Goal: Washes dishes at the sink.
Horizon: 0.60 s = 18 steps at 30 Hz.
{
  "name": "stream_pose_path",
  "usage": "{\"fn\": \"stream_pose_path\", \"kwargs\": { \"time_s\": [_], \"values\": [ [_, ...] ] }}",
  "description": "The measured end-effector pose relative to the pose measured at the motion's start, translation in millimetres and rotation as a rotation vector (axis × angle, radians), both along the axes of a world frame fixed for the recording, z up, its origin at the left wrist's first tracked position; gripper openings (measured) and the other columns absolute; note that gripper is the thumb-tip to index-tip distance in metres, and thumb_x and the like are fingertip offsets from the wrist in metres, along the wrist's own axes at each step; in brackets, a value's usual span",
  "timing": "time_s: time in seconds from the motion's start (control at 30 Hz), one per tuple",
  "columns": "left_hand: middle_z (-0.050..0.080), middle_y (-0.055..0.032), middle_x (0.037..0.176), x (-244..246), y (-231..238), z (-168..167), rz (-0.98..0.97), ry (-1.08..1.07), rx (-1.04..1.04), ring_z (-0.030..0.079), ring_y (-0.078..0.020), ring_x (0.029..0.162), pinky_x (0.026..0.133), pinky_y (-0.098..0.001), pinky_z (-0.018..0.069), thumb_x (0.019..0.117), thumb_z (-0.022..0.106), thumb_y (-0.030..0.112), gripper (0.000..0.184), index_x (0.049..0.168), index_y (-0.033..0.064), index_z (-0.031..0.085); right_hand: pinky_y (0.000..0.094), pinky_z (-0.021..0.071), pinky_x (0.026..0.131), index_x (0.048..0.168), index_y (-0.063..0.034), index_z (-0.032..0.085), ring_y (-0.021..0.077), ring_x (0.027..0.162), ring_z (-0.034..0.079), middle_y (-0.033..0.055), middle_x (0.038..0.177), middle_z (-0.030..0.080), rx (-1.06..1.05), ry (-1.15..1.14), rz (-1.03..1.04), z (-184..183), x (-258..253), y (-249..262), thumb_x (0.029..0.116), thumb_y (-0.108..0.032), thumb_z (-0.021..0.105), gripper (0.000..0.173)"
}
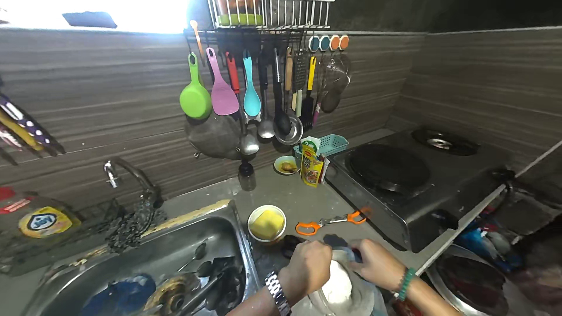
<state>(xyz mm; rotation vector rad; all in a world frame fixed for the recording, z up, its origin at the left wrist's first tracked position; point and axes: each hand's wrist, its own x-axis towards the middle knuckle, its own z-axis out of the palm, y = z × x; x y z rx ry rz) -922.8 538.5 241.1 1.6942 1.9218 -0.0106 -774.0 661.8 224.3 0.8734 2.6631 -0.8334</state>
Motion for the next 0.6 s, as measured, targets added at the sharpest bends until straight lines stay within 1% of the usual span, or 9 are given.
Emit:
{"fn": "stream_pose_path", "kwargs": {
  "time_s": [0.07,0.13,0.17,0.27,0.37,0.43,0.5,0.53,0.6],
  "values": [
    [0.067,-0.0248,0.119,6.2,2.2,7.5,-0.019,0.018,-0.002,0.063,-0.0422,0.116,0.093,-0.0601,0.0510,0.1002,0.049,0.005,0.025,0.117,-0.0040,0.065,0.0590,0.0517,0.095,0.113,0.0043,0.069,0.0411,0.105,0.068,0.0245,0.108,0.070,0.099,0.003,0.165,12.0,-17.9,-6.4,0.0950,-0.010,0.065,0.023],
    [0.066,-0.0248,0.119,8.5,3.8,11.5,0.004,0.036,-0.020,0.064,-0.0420,0.116,0.093,-0.0599,0.0513,0.1003,0.048,0.004,0.024,0.116,-0.0044,0.064,0.0572,0.0509,0.099,0.114,0.0053,0.069,0.0415,0.110,0.067,0.0250,0.114,0.070,0.147,0.060,0.274,9.4,-23.8,-2.6,0.0957,-0.007,0.064,0.023],
    [0.066,-0.0243,0.121,6.8,4.8,10.3,0.023,0.039,-0.033,0.063,-0.0417,0.117,0.093,-0.0598,0.0513,0.1010,0.048,0.005,0.025,0.118,-0.0034,0.065,0.0562,0.0514,0.098,0.114,0.0057,0.069,0.0409,0.108,0.068,0.0252,0.113,0.070,0.143,0.099,0.259,3.6,-21.4,1.3,0.0967,-0.010,0.065,0.024],
    [0.067,-0.0227,0.120,2.0,3.9,2.7,0.043,0.036,-0.020,0.064,-0.0409,0.117,0.093,-0.0597,0.0519,0.1026,0.046,0.008,0.028,0.120,-0.0003,0.066,0.0547,0.0531,0.090,0.106,0.0035,0.070,0.0371,0.095,0.069,0.0226,0.097,0.071,0.067,0.080,0.071,-13.5,-7.2,11.6,0.0992,-0.034,0.066,0.039],
    [0.068,-0.0226,0.120,5.7,-2.9,-1.7,0.027,0.023,0.004,0.064,-0.0408,0.116,0.092,-0.0599,0.0527,0.1027,0.046,0.007,0.028,0.120,-0.0003,0.066,0.0528,0.0513,0.080,0.098,0.0055,0.069,0.0335,0.083,0.064,0.0208,0.088,0.066,-0.067,0.010,0.029,-15.3,-2.1,17.6,0.0955,-0.041,0.072,0.047],
    [0.067,-0.0229,0.120,9.1,-3.7,2.5,0.020,0.030,-0.007,0.065,-0.0406,0.116,0.092,-0.0593,0.0528,0.1024,0.046,0.006,0.027,0.121,-0.0013,0.065,0.0536,0.0509,0.082,0.101,0.0067,0.068,0.0346,0.086,0.064,0.0220,0.091,0.066,-0.062,-0.030,0.112,-2.5,-11.9,15.6,0.0957,-0.033,0.073,0.040],
    [0.068,-0.0236,0.118,11.8,-3.1,7.7,0.034,0.033,-0.019,0.065,-0.0412,0.115,0.091,-0.0590,0.0526,0.1012,0.047,0.005,0.025,0.116,-0.0027,0.065,0.0556,0.0515,0.091,0.108,0.0048,0.069,0.0369,0.097,0.066,0.0227,0.101,0.069,-0.020,0.001,0.190,5.7,-24.4,8.2,0.0939,-0.017,0.072,0.027],
    [0.067,-0.0236,0.118,11.0,-3.1,8.4,0.051,0.030,-0.027,0.064,-0.0413,0.115,0.092,-0.0591,0.0523,0.1013,0.047,0.006,0.025,0.116,-0.0027,0.065,0.0541,0.0514,0.093,0.110,0.0044,0.069,0.0360,0.099,0.066,0.0223,0.104,0.069,-0.022,0.053,0.189,2.8,-26.8,6.3,0.0930,-0.013,0.071,0.024],
    [0.067,-0.0234,0.119,4.5,-3.0,4.7,0.099,0.022,-0.045,0.064,-0.0409,0.116,0.092,-0.0593,0.0522,0.1024,0.047,0.009,0.026,0.117,-0.0021,0.066,0.0492,0.0528,0.089,0.108,0.0045,0.069,0.0318,0.095,0.067,0.0206,0.101,0.069,-0.062,0.190,0.085,-13.5,-17.7,8.0,0.0935,-0.016,0.070,0.025]
  ]
}}
